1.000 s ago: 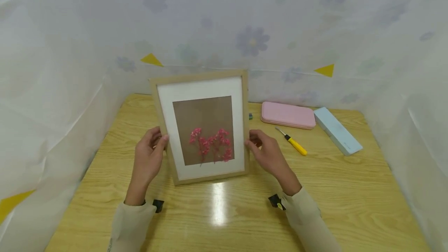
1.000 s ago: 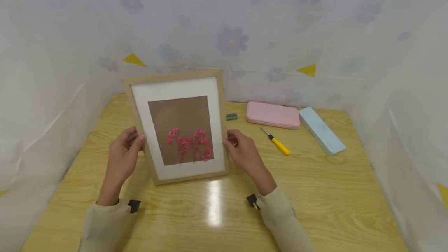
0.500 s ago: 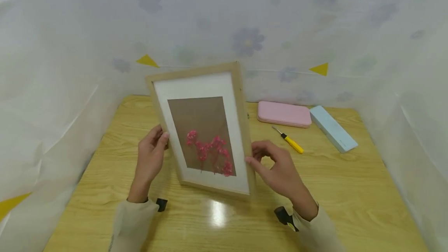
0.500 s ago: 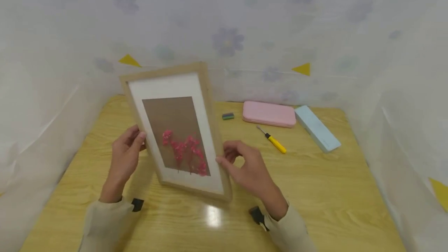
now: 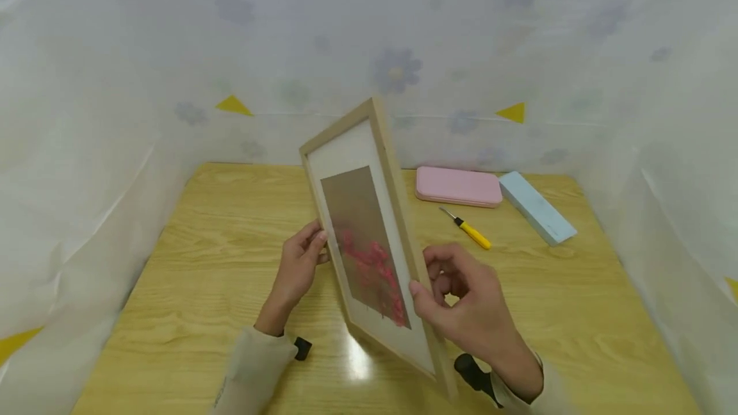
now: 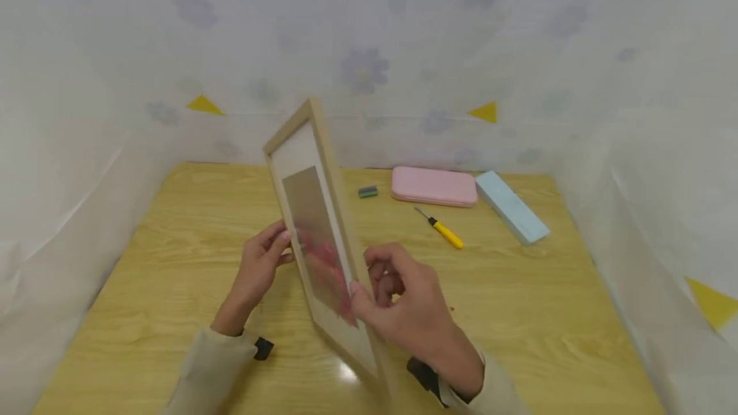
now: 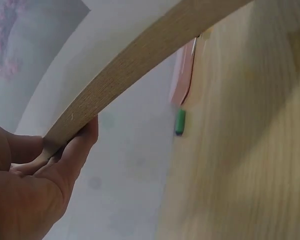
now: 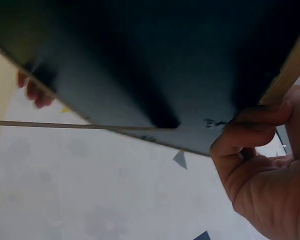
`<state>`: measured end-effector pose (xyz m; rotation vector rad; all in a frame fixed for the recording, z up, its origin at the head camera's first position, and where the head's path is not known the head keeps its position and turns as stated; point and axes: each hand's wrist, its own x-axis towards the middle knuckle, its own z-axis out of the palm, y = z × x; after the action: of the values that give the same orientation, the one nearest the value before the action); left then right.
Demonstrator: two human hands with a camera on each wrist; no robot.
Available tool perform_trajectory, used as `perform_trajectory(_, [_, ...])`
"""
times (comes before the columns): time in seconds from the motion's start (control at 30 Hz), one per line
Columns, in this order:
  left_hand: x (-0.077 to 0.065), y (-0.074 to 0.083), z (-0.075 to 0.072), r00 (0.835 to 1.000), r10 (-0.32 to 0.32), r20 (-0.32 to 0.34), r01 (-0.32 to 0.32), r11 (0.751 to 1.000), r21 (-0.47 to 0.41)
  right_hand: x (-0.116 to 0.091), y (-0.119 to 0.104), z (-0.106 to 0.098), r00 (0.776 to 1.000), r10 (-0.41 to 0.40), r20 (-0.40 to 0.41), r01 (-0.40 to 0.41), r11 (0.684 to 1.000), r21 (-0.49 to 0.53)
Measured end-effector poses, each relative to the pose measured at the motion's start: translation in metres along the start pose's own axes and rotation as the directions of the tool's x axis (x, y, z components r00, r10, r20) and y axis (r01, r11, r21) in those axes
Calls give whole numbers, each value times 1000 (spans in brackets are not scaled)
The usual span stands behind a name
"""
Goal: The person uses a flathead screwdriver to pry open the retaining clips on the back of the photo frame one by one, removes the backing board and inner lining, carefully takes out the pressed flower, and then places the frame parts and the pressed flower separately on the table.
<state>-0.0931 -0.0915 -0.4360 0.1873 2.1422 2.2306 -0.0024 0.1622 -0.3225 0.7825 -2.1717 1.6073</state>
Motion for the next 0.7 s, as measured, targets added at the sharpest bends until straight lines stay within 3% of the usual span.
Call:
perform_trajectory(0.17, [-2, -16, 30, 993, -54, 106, 62, 995, -82, -1, -15, -6, 992, 124, -18, -124, 990, -63])
perform_trajectory(0.3, [-6, -24, 50, 963, -103, 250, 120, 991, -52, -1, -17, -11, 995, 77, -56, -84, 989, -121])
perform_trajectory(0.4, [-5, -25, 56, 929, -148, 338, 132, 989, 71, 0, -15, -14, 997, 10, -72, -23, 983, -180])
perform_trajectory(0.47, [-2, -20, 54, 933, -166, 320, 113, 978, 178, 1, -15, -15, 998, 4, -64, -17, 978, -210])
perform_trajectory(0.57, [0, -2, 43, 966, -157, 205, 100, 960, 263, 1, -17, -15, 998, 55, -39, -63, 965, -255])
perform_trajectory(0.63, [-3, 17, 36, 980, -138, 143, 100, 964, 245, 1, -19, -14, 997, 79, -27, -83, 952, -294])
perform_trajectory(0.7, [-9, 37, 32, 981, -128, 145, 99, 976, 193, 2, -21, -12, 996, 91, -23, -93, 933, -347])
